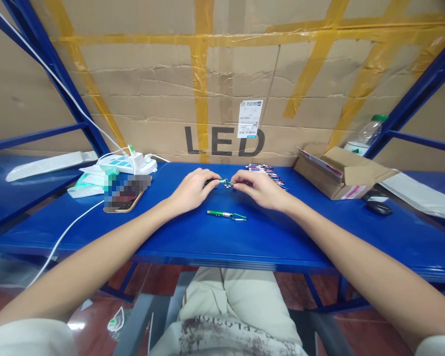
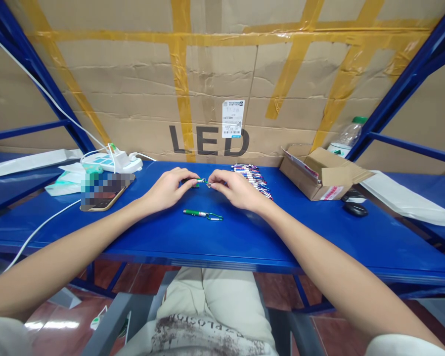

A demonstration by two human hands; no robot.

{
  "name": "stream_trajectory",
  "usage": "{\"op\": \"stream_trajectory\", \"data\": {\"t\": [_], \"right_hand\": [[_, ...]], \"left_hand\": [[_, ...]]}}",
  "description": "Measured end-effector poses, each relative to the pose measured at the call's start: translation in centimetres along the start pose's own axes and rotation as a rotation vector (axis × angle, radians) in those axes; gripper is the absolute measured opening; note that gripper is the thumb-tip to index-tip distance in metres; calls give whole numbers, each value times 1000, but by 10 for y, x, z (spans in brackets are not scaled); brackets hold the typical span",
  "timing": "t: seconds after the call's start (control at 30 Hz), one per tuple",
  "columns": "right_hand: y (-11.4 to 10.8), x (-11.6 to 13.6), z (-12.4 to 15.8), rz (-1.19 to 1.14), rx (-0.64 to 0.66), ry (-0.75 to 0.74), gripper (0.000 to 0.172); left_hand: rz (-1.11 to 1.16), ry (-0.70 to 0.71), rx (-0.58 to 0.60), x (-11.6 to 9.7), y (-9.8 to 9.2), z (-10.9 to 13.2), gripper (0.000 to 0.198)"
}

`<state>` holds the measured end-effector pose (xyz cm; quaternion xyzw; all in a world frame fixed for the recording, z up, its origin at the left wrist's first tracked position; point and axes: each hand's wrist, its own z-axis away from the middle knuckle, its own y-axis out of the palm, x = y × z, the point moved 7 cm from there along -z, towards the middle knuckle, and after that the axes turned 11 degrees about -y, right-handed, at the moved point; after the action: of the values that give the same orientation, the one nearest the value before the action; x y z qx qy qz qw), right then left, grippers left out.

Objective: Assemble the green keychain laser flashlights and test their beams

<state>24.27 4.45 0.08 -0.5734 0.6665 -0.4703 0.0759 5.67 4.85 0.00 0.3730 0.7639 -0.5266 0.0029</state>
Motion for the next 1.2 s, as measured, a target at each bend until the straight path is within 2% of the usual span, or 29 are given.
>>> {"op": "stream_trajectory", "data": {"t": [0.2,0.3,0.53,0.7,0.87,1.03,1.2], "right_hand": [[-2,-2,0,-6,33,-9,18],[-6,-1,1,-24,60,25,20],[5,-2,8,-174,335,123,25],[13,-2,12,-215,415,160,25],[15,-1,13,-209,434,146,33],[15,1,12,-169,468,140,25],[17,2,14,-200,498,168,27]], "left_hand": [[0,4,15,-1,0,0,31],[49,1,63,-2,0,0,29],[150,24,306,-3,11,4,28],[229,-57,465,1,21,8,28],[248,-45,469,-2,22,8,24],[254,-60,497,0,25,8,26],[260,-77,516,2,26,8,28]]}}
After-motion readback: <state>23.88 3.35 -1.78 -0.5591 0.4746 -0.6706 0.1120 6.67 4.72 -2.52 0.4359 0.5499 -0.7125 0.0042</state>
